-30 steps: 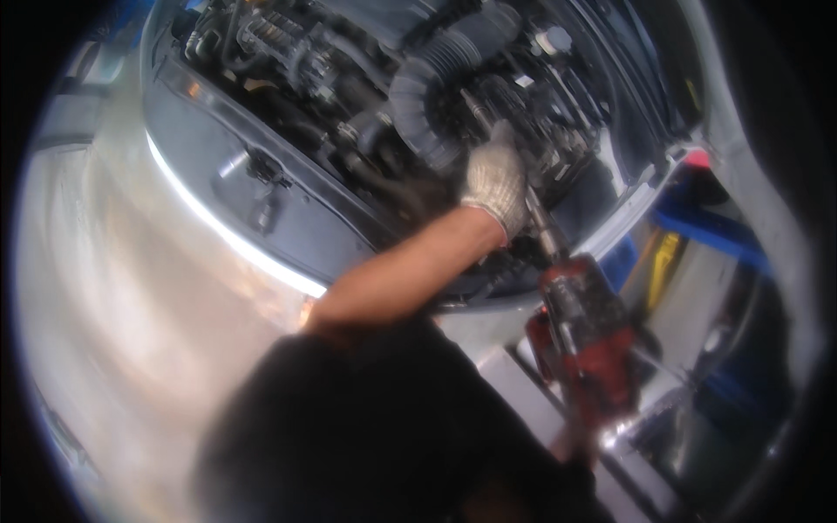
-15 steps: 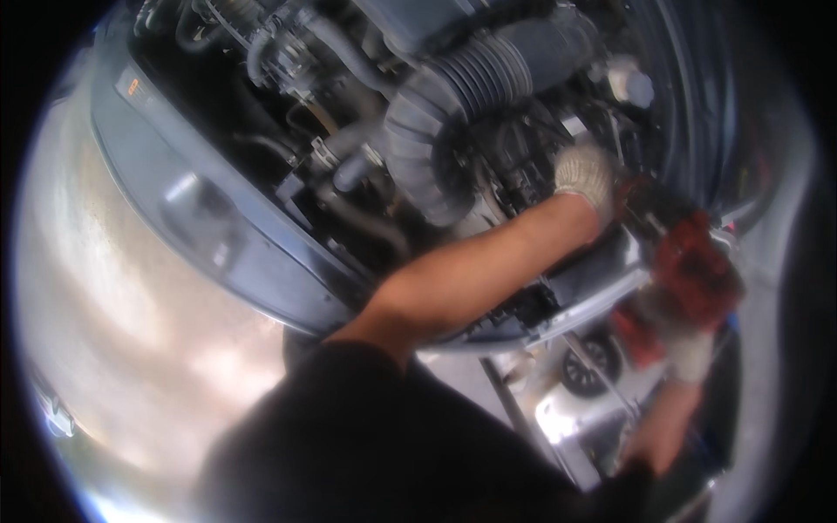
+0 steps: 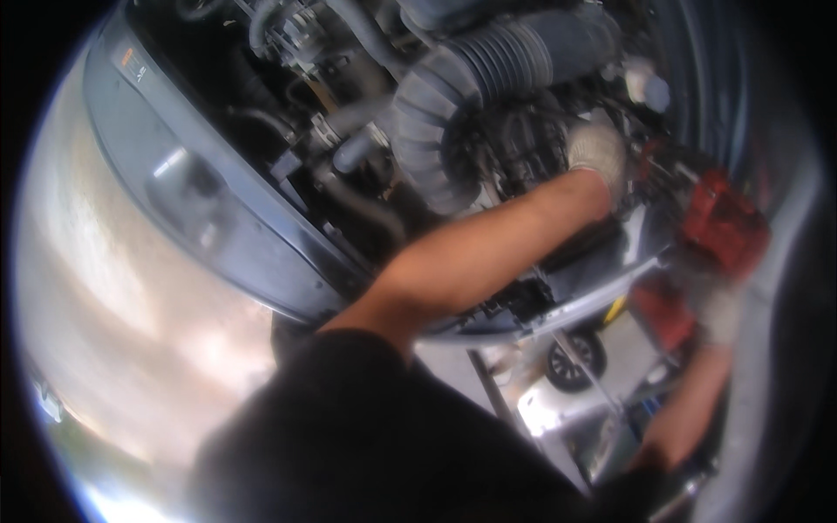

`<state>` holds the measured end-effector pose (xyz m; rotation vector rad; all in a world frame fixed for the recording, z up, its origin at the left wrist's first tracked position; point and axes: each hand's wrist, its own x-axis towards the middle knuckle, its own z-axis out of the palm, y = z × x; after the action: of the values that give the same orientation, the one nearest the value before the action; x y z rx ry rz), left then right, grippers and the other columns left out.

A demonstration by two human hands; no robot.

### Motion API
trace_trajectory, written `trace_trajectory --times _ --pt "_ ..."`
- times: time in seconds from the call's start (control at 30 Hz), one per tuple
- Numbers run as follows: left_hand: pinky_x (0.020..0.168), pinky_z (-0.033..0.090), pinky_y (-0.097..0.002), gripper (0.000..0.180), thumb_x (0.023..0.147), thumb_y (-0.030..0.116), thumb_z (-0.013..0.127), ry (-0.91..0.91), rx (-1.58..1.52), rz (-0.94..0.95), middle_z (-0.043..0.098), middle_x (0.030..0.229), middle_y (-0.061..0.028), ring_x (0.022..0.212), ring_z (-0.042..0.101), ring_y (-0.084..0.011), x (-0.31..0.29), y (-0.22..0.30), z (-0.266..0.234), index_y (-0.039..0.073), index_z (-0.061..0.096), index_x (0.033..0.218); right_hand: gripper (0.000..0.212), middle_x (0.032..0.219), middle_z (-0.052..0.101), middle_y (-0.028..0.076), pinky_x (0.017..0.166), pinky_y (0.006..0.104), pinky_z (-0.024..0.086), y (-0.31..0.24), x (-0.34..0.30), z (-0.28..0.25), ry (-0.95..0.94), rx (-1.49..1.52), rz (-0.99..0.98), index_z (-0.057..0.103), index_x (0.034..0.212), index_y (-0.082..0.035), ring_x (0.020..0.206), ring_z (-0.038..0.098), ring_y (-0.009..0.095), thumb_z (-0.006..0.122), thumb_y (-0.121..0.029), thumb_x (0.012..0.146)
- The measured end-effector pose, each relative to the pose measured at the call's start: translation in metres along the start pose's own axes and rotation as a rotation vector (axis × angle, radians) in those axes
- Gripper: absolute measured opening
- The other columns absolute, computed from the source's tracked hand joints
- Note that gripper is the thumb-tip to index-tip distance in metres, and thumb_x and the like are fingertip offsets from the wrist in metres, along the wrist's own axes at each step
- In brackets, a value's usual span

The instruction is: The person removes a car battery from the engine bay, then installs a new battery and secures it with a power tool. The person also connects the battery terminals and adjusts the battery tray.

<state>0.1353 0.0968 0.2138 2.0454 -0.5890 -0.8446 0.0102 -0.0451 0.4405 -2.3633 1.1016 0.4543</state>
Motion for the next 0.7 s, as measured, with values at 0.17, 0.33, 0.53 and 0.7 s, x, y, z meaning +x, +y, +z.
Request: trace_trajectory --times 0.17,0.33,0.53,0.7 --pt "0.082 0.059 -0.0474 0.059 0.087 0.013 0.079 0.672 -0.446 0.08 0.071 0.105 -0.0199 0.09 0.072 -0.0416 -0.008 0.0 0.018 0.0 0.056 0.14 0.024 0.089 0.074 0.005 0.068 0.0327 0.052 -0.004 0.015 -0.023 -0.103 -0.269 -0.139 0.082 0.111 -0.003 0.071 0.066 0.017 0.075 -0.014 0.091" --pt "0.078 0.06 -0.0499 0.021 0.089 0.02 0.077 0.701 -0.464 0.406 0.073 0.081 -0.0197 0.081 0.074 -0.0396 0.012 0.0 0.006 0.001 0.074 0.097 0.027 0.088 0.073 0.005 0.067 0.0325 0.05 -0.034 0.009 -0.002 -0.119 0.026 0.129 0.082 0.113 -0.001 0.072 0.065 0.017 0.073 -0.009 0.09" --pt "0.076 0.06 -0.0488 0.031 0.097 0.032 0.07 0.517 -0.29 0.349 0.076 0.08 -0.0169 0.078 0.076 -0.036 0.035 0.001 0.009 0.006 0.075 0.081 0.024 0.089 0.074 0.008 0.068 0.0333 0.051 -0.064 -0.001 0.01 -0.054 0.216 0.253 0.081 0.11 0.002 0.073 0.064 0.019 0.074 -0.008 0.089" --pt "0.078 0.061 -0.0481 0.037 0.097 0.04 0.07 0.443 -0.273 0.364 0.076 0.079 -0.0149 0.078 0.076 -0.0352 0.037 0.001 0.012 0.008 0.076 0.079 0.022 0.088 0.075 0.009 0.07 0.0337 0.053 -0.05 0.002 0.004 -0.047 0.106 0.278 0.081 0.107 0.003 0.076 0.067 0.02 0.075 -0.01 0.09"
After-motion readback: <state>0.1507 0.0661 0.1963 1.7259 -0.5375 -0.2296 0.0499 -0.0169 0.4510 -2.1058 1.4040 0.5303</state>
